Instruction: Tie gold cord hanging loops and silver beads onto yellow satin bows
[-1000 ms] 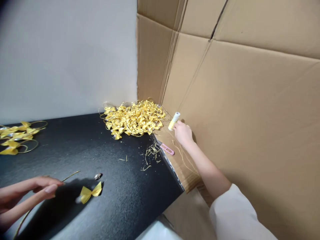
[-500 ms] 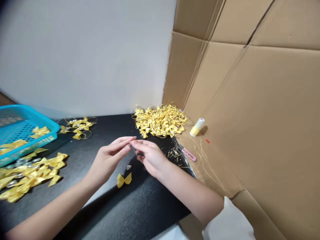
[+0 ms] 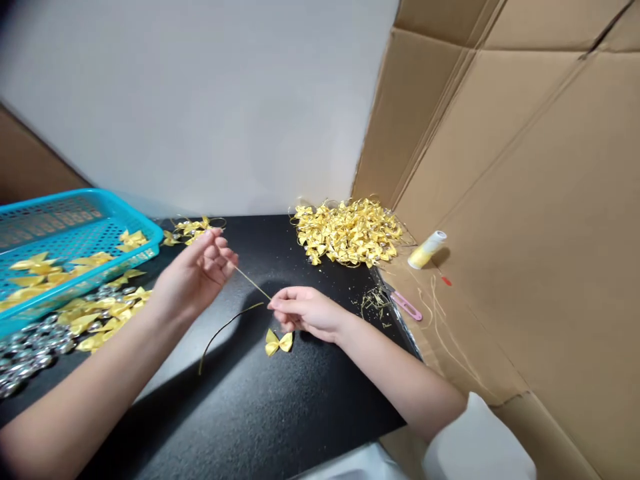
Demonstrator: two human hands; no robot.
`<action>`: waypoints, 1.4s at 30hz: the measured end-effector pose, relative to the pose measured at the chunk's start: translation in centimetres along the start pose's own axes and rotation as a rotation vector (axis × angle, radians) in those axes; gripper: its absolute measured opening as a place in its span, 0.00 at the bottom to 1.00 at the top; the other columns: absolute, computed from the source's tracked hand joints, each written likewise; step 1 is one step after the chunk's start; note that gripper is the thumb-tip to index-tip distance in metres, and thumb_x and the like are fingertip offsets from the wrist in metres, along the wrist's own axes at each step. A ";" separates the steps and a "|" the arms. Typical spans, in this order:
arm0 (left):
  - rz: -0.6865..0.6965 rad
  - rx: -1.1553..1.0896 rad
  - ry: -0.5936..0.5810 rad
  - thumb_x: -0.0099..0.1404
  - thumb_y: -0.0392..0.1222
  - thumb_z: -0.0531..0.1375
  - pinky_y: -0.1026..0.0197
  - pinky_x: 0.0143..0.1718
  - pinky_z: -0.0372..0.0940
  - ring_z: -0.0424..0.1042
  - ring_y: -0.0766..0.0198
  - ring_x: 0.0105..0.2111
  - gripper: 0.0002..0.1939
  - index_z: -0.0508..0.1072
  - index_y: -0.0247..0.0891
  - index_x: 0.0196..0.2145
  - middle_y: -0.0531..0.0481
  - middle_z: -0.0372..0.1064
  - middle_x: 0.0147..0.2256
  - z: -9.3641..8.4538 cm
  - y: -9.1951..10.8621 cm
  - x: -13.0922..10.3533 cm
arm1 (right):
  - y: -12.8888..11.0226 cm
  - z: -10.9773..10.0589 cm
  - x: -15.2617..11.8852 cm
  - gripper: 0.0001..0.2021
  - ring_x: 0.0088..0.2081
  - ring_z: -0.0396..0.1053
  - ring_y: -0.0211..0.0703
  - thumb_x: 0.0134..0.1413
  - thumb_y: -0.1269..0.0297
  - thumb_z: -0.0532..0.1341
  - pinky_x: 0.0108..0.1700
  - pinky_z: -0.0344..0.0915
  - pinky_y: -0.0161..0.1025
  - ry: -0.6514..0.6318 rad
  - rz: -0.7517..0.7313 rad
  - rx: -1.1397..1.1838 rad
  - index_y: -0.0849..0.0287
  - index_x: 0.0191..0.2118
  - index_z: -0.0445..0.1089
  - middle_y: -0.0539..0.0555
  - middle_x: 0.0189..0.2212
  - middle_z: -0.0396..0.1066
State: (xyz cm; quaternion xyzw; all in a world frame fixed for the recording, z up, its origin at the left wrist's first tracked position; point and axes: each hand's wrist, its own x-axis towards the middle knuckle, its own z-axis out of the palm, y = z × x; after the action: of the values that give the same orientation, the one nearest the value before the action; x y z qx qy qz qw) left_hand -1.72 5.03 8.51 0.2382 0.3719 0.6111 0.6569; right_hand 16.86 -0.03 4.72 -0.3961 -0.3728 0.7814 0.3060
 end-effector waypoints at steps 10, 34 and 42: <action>0.130 -0.083 0.033 0.73 0.29 0.44 0.73 0.12 0.48 0.49 0.77 0.10 0.17 0.66 0.33 0.29 0.61 0.56 0.13 -3.6 5.9 3.1 | 1.2 -3.5 -1.9 0.12 0.19 0.59 0.29 0.43 0.58 0.70 0.23 0.54 0.30 0.228 -0.084 -0.290 0.62 0.26 0.71 0.44 0.17 0.64; 0.143 0.136 0.170 0.69 0.25 0.49 0.73 0.13 0.48 0.47 0.76 0.13 0.15 0.68 0.31 0.26 0.60 0.55 0.14 -5.7 7.2 3.2 | 3.9 -3.7 -2.6 0.04 0.23 0.64 0.35 0.52 0.73 0.61 0.28 0.63 0.34 0.585 -0.906 -0.956 0.58 0.29 0.70 0.47 0.21 0.67; 0.171 0.128 0.137 0.67 0.23 0.48 0.73 0.12 0.50 0.50 0.76 0.12 0.15 0.69 0.31 0.27 0.60 0.56 0.13 -6.4 7.1 3.7 | 3.7 -3.5 -2.7 0.05 0.22 0.64 0.35 0.54 0.71 0.62 0.29 0.63 0.36 0.558 -0.934 -0.968 0.57 0.28 0.71 0.47 0.20 0.68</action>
State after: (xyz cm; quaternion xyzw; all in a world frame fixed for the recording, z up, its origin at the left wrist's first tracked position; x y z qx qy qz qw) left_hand -11.27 8.73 9.36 0.2682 0.4325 0.6549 0.5587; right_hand 20.49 -2.96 1.27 -0.4711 -0.7150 0.1865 0.4817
